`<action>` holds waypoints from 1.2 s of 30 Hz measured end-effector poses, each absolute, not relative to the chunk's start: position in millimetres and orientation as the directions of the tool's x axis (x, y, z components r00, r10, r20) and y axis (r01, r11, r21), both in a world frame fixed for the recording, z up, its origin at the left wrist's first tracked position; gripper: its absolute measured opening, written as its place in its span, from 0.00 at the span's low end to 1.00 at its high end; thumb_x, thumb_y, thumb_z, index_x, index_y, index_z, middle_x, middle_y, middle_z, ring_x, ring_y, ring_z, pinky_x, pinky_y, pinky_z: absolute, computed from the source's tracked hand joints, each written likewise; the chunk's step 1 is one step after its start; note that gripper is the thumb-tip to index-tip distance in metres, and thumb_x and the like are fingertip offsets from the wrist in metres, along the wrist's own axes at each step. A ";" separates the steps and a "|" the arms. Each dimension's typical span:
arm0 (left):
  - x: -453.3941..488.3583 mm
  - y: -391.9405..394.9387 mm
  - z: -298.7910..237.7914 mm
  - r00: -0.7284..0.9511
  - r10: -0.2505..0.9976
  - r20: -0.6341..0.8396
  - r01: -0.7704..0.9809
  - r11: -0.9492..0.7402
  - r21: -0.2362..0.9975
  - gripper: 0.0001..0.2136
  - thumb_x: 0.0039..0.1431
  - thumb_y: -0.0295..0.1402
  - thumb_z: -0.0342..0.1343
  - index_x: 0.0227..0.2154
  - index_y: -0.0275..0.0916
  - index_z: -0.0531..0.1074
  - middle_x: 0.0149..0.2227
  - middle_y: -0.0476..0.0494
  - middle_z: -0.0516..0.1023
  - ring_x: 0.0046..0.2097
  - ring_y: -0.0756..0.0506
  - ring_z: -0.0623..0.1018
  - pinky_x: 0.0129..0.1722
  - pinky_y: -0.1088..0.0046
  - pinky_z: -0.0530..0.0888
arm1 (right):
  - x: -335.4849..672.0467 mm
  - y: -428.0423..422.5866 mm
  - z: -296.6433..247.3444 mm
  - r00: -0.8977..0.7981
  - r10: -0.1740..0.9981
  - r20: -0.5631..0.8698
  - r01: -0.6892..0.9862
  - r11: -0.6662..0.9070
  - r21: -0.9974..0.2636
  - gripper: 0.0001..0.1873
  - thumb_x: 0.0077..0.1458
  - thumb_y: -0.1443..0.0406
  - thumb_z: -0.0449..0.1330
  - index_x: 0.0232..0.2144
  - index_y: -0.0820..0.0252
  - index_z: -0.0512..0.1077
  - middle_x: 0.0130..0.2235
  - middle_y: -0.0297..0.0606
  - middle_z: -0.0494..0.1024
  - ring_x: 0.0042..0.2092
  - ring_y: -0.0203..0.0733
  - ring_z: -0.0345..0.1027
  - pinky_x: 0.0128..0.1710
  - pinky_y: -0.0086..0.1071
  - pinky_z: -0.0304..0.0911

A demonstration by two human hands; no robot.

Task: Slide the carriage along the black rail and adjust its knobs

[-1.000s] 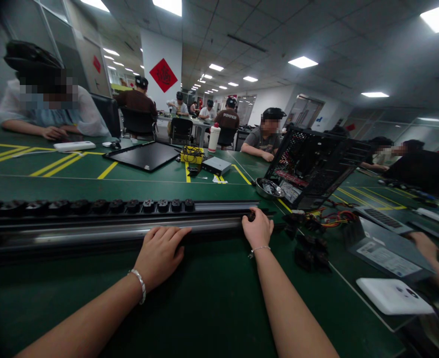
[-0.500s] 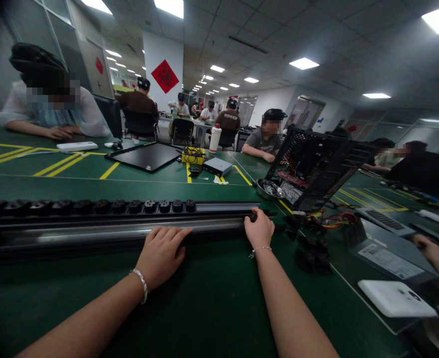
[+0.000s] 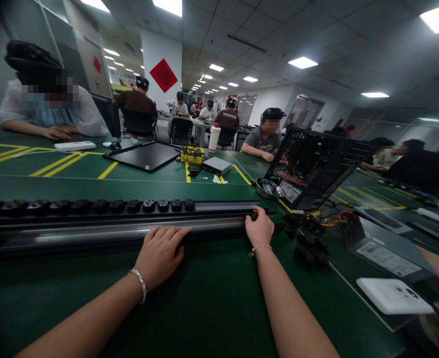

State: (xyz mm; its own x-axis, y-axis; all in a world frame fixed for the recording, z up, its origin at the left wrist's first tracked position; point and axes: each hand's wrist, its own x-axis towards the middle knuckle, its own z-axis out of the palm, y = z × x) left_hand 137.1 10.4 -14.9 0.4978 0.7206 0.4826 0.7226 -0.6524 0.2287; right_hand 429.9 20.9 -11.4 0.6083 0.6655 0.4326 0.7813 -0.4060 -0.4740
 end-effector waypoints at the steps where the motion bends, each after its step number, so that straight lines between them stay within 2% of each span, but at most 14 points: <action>1: 137.0 10.3 -14.6 0.498 0.722 0.481 0.724 -0.652 0.228 0.19 0.54 0.29 0.48 0.50 0.47 0.65 0.44 0.47 0.73 0.46 0.44 0.70 0.51 0.60 0.59 | 430.4 20.8 -11.3 0.607 0.666 0.433 0.782 -0.402 -0.476 0.19 0.47 0.61 0.54 0.44 0.56 0.67 0.41 0.39 0.75 0.44 0.46 0.67 0.47 0.39 0.57; 10: 136.9 10.8 -15.5 0.504 0.722 0.474 0.719 -0.654 0.233 0.19 0.55 0.29 0.48 0.50 0.46 0.64 0.44 0.47 0.73 0.46 0.44 0.69 0.51 0.60 0.58 | 434.7 15.6 -11.3 0.586 0.680 0.441 0.809 -0.469 -0.353 0.24 0.48 0.55 0.53 0.46 0.59 0.67 0.44 0.45 0.73 0.49 0.51 0.63 0.50 0.45 0.51; 18: 137.3 10.9 -15.7 0.502 0.723 0.474 0.723 -0.652 0.228 0.19 0.54 0.30 0.49 0.50 0.47 0.64 0.44 0.48 0.73 0.46 0.45 0.69 0.51 0.61 0.59 | 435.0 15.2 -9.7 0.591 0.699 0.402 0.805 -0.474 -0.358 0.25 0.49 0.56 0.51 0.48 0.58 0.64 0.47 0.43 0.72 0.50 0.48 0.62 0.52 0.44 0.48; 36: 136.5 11.3 -16.7 0.503 0.716 0.484 0.715 -0.659 0.232 0.19 0.54 0.29 0.49 0.50 0.46 0.64 0.44 0.47 0.73 0.45 0.45 0.70 0.51 0.61 0.59 | 441.0 15.6 -5.7 0.620 0.703 0.349 0.776 -0.480 -0.410 0.23 0.49 0.58 0.51 0.49 0.57 0.63 0.45 0.40 0.73 0.48 0.47 0.65 0.53 0.44 0.49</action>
